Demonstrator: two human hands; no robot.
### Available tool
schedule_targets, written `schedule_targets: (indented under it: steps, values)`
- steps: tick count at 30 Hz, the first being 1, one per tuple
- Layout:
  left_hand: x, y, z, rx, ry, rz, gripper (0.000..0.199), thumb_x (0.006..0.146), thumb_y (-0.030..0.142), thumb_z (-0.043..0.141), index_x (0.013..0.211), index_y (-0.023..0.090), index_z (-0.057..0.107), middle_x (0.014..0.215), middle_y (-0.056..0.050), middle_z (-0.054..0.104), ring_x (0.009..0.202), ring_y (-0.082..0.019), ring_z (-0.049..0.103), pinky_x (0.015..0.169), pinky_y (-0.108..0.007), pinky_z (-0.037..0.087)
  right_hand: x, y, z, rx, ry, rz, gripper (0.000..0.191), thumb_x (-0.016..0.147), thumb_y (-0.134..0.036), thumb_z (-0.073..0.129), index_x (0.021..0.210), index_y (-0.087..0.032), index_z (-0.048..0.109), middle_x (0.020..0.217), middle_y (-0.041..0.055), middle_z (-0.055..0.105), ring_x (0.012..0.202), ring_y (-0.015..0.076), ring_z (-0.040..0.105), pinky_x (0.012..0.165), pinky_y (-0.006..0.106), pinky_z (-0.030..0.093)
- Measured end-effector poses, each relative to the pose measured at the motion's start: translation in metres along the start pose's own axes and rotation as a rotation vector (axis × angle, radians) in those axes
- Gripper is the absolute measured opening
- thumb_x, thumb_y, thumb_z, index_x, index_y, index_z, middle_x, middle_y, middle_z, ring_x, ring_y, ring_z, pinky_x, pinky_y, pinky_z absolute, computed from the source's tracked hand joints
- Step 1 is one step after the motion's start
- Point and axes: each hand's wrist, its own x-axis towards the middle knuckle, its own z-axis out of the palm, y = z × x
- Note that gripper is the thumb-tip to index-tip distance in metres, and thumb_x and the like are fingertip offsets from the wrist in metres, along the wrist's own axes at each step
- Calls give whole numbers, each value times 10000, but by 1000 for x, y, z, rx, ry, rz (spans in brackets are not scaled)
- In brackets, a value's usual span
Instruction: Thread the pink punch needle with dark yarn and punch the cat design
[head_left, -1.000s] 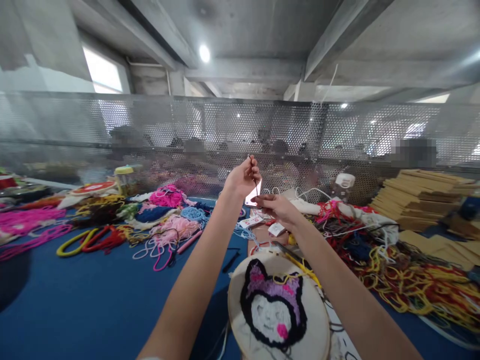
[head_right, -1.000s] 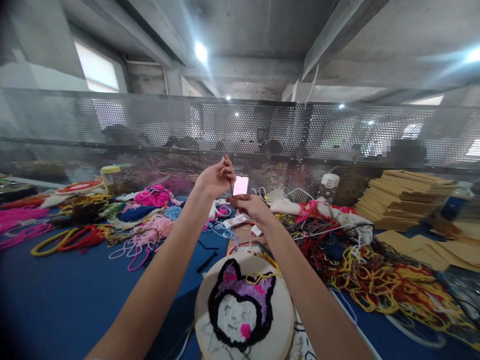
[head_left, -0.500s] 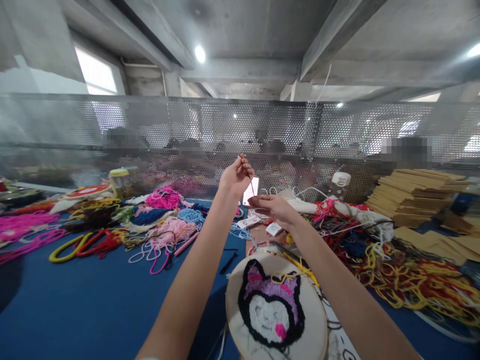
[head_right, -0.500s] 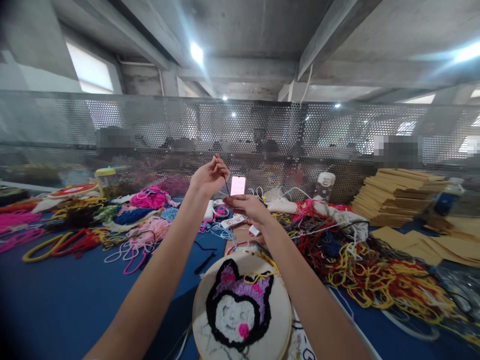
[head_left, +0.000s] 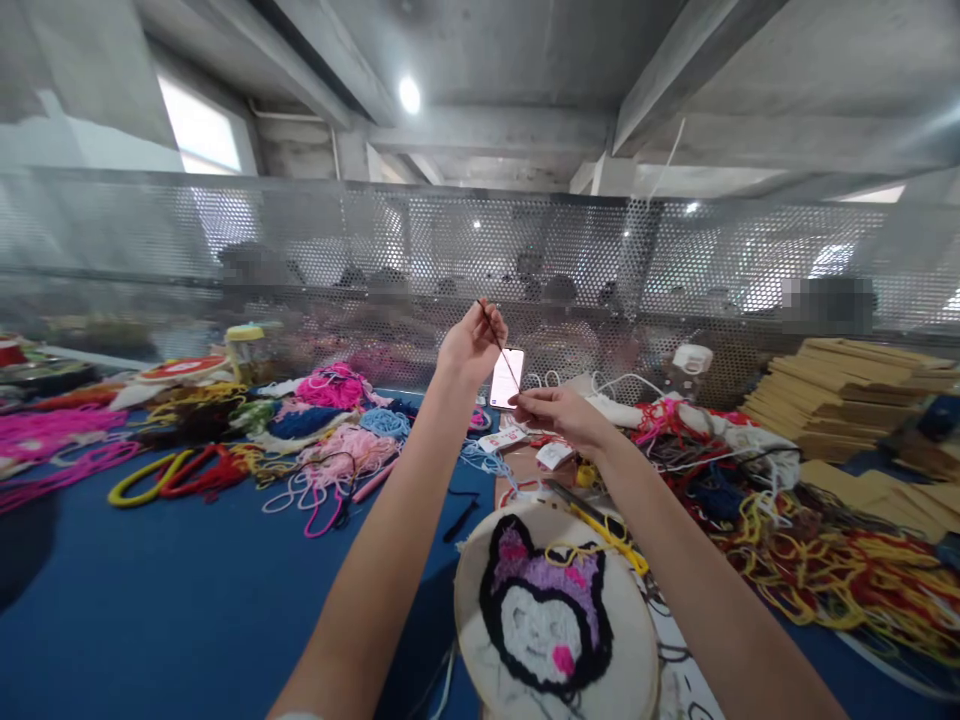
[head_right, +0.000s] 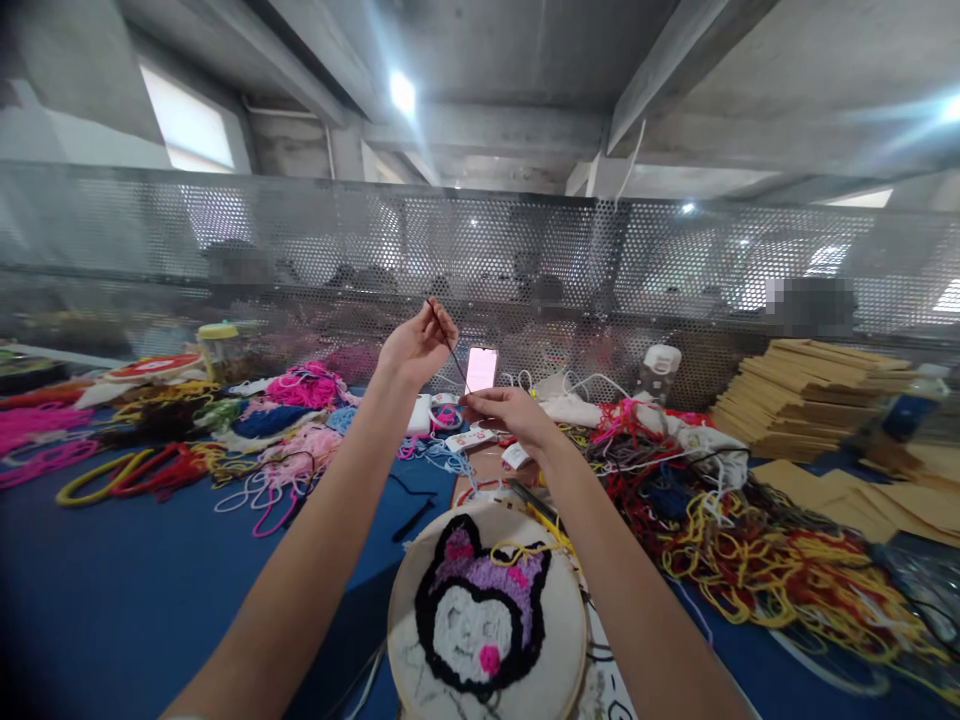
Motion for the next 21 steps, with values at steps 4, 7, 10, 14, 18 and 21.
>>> schedule_targets:
  steps: [4,7,10,14,18,21]
  values:
    - [-1,-1,-1,104,-10,17,272,898,142,421,690,133,596,612,-20,601,621,-81,579,653,-192,452,-2,-2,-10,-73,26,-36,215,652,-342,713,789,-179,735,709,48,685,660,119,597,644,254,448]
    - [-2,-1,-3,244,-40,22,264,886,134,436,672,132,589,672,-43,638,678,-99,603,701,-216,452,-4,-4,-18,-136,64,-62,212,649,-346,708,772,-175,737,670,43,677,630,118,587,619,252,437]
    - [-3,2,-7,399,-88,29,221,863,141,475,684,148,605,749,-46,669,730,-112,612,728,-238,439,-5,-6,-24,-194,113,-88,213,630,-341,717,744,-161,735,647,40,673,598,113,569,593,246,421]
    - [-2,6,-13,535,-87,37,165,826,163,527,701,164,635,774,-45,674,719,-120,604,717,-249,417,-11,-9,-28,-253,167,-112,230,631,-349,705,757,-158,731,679,45,685,608,120,572,585,245,415]
    - [-2,9,-16,650,-127,71,117,797,165,567,738,164,668,804,-58,676,729,-126,597,700,-242,403,-17,-14,-33,-307,241,-136,217,641,-354,688,745,-166,722,665,41,684,600,130,573,570,251,414]
    - [-5,11,-15,744,-161,89,89,751,102,605,755,144,683,799,-72,674,707,-130,595,673,-235,392,-19,-19,-39,-353,299,-173,214,645,-358,685,721,-161,714,644,40,678,597,137,573,580,259,415]
